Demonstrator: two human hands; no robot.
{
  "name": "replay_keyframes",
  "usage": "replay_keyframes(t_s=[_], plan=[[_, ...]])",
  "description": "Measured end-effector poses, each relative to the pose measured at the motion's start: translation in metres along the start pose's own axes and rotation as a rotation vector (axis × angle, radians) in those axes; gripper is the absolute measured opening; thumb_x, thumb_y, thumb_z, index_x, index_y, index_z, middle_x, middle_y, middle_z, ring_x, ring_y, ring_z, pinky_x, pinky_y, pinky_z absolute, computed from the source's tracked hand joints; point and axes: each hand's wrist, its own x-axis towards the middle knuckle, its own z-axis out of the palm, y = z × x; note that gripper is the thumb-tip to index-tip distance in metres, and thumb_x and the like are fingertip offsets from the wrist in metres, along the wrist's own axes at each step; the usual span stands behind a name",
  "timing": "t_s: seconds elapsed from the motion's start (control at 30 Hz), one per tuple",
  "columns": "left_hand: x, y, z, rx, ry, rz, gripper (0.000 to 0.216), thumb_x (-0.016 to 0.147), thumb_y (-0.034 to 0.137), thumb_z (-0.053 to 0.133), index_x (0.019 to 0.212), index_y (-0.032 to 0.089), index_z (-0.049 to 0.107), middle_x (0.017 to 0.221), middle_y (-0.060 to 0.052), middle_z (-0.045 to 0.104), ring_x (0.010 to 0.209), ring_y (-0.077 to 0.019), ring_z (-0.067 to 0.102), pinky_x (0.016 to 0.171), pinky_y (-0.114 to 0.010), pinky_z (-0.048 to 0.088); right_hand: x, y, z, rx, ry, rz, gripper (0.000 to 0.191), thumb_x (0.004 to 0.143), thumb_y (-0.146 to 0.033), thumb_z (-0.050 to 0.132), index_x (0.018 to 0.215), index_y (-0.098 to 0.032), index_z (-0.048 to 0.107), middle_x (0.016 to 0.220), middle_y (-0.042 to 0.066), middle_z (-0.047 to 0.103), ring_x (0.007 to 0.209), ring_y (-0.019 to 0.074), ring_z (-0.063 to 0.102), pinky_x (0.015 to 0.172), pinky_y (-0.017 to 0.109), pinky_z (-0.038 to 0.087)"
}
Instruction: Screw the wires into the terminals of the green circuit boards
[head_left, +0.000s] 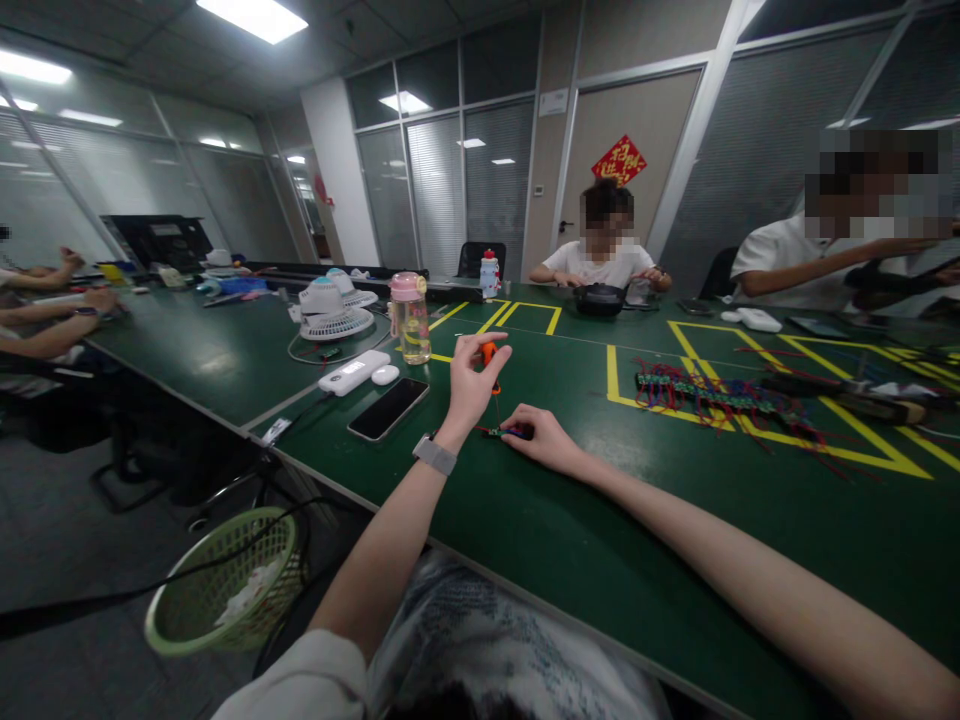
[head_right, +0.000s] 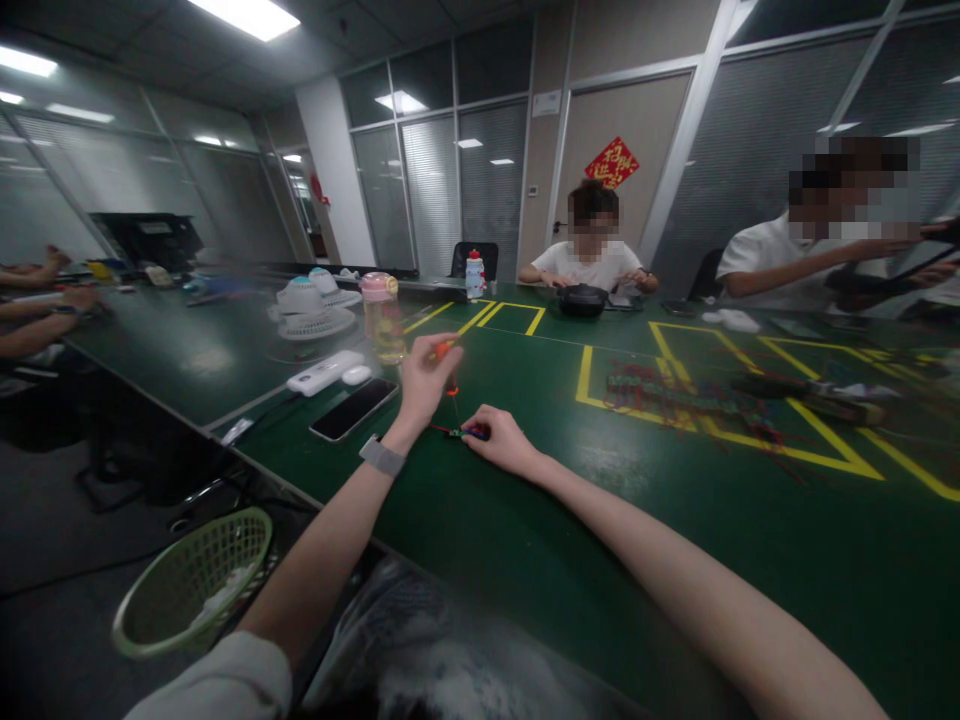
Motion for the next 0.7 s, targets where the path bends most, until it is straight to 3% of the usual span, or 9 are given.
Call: replay_keyframes(t_s=[0.1, 0.17, 0.23, 0.37, 0.5, 0.6, 0.7], plan=[[0.0005, 0.0013, 0.0001, -0.041, -0.057, -0.025, 0.026, 0.087, 0.034, 0.051, 0.107, 0.023, 0.065, 0.115, -0.007, 0.058, 0.104, -0.0166, 0.056, 0.084, -0.028, 0.048, 0.0003, 0.0009, 0.0004, 0.004, 0.005, -0.001, 0.010, 0.076, -0.017, 0.063, 0.084, -0.016, 0.069, 0.081, 0.004, 0.059, 0.072, 0.0143, 0.056, 0.067, 0.027, 0.045], [0.0002, 0.0013, 0.0019, -0.172, -0.119, -0.100, 0.032, 0.091, 0.033, 0.043, 0.117, 0.023, 0.059, 0.114, -0.007, 0.060, 0.097, -0.0158, 0.060, 0.079, -0.029, 0.050, 0.0004, 0.0018, 0.0009, 0.007, 0.007, -0.005, 0.010, 0.076, -0.018, 0.063, 0.084, -0.016, 0.069, 0.081, 0.004, 0.059, 0.073, 0.0144, 0.056, 0.067, 0.027, 0.045], [-0.0006, 0.0010, 0.0034, -0.243, -0.145, -0.139, 0.034, 0.089, 0.032, 0.048, 0.120, 0.022, 0.056, 0.105, -0.007, 0.064, 0.084, -0.0144, 0.063, 0.073, -0.028, 0.051, 0.0004, 0.0023, 0.0012, 0.007, 0.008, -0.007, 0.010, 0.076, -0.018, 0.063, 0.084, -0.016, 0.069, 0.082, 0.004, 0.059, 0.073, 0.0145, 0.056, 0.067, 0.028, 0.045], [-0.0017, 0.0022, 0.0024, -0.083, -0.061, -0.016, 0.025, 0.080, 0.032, 0.062, 0.102, 0.021, 0.066, 0.100, -0.006, 0.062, 0.088, -0.0143, 0.060, 0.076, -0.025, 0.048, 0.0002, 0.0005, 0.0010, -0.005, 0.006, -0.007, 0.010, 0.077, -0.017, 0.063, 0.084, -0.016, 0.069, 0.081, 0.004, 0.059, 0.072, 0.0144, 0.055, 0.067, 0.028, 0.045], [-0.0013, 0.0031, -0.0005, -0.077, -0.079, -0.004, 0.025, 0.087, 0.032, 0.053, 0.106, 0.021, 0.065, 0.103, -0.006, 0.062, 0.092, -0.0142, 0.059, 0.081, -0.026, 0.046, -0.0003, -0.0017, 0.0005, -0.013, 0.008, -0.013, 0.010, 0.077, -0.016, 0.062, 0.085, -0.016, 0.068, 0.082, 0.004, 0.059, 0.072, 0.0142, 0.056, 0.068, 0.028, 0.046], [-0.0010, 0.0022, -0.0013, -0.025, -0.036, 0.006, 0.024, 0.082, 0.034, 0.060, 0.101, 0.021, 0.067, 0.096, -0.004, 0.061, 0.083, -0.0130, 0.058, 0.077, -0.025, 0.046, -0.0004, -0.0013, 0.0005, -0.030, 0.005, -0.020, 0.011, 0.077, -0.016, 0.062, 0.086, -0.016, 0.068, 0.082, 0.004, 0.059, 0.073, 0.0142, 0.055, 0.068, 0.028, 0.045], [-0.0008, 0.0022, -0.0009, -0.010, -0.019, 0.013, 0.022, 0.084, 0.033, 0.057, 0.099, 0.022, 0.068, 0.103, -0.006, 0.059, 0.088, -0.0134, 0.057, 0.079, -0.025, 0.046, -0.0003, -0.0003, 0.0009, -0.040, 0.002, -0.020, 0.011, 0.077, -0.016, 0.062, 0.086, -0.015, 0.068, 0.082, 0.004, 0.058, 0.072, 0.0139, 0.055, 0.067, 0.027, 0.045]])
